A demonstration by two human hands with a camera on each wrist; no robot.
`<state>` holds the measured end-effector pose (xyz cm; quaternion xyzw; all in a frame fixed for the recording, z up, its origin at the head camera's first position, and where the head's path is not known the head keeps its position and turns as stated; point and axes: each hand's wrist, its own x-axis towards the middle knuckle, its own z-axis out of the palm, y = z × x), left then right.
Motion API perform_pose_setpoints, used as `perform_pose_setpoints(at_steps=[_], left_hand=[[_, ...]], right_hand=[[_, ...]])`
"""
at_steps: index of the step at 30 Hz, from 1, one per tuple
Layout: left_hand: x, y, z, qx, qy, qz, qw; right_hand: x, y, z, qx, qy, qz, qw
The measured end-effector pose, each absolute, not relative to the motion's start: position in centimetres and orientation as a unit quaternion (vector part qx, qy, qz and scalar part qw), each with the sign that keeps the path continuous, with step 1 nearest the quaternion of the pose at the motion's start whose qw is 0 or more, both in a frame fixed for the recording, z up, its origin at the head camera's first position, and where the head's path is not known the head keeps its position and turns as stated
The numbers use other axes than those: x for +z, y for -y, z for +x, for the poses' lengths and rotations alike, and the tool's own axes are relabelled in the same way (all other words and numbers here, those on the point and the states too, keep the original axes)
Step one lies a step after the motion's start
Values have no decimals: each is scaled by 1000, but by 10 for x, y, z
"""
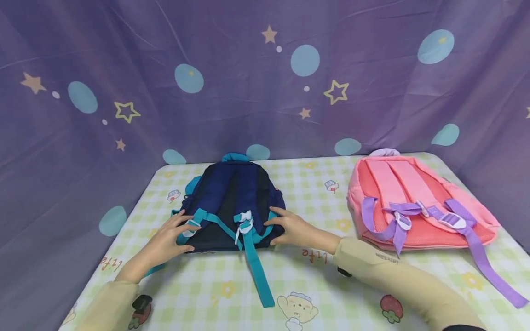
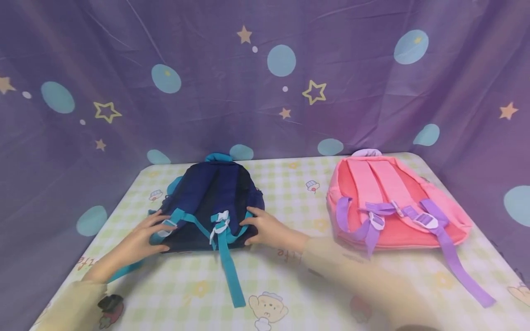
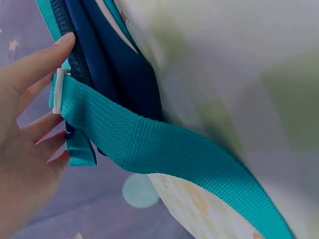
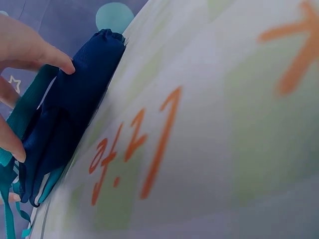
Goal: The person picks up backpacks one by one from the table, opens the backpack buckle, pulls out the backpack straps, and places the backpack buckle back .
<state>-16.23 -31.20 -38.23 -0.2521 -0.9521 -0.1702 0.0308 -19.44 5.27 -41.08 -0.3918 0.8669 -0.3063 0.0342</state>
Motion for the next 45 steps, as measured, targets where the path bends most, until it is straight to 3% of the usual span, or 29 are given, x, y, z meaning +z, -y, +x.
perform_pose_setpoints(at_steps=[12, 23, 45], left_hand=[[-385, 343, -166, -206, 952, -225, 21], [-386, 373, -165, -250, 951, -178, -25], [-393, 414, -170, -316, 931, -182, -15]], right_hand=[[-415, -19, -204, -305, -865, -397, 31], [-413, 14, -208, -300, -866, -399, 37], [-414, 54, -216, -284, -875, -390, 33]])
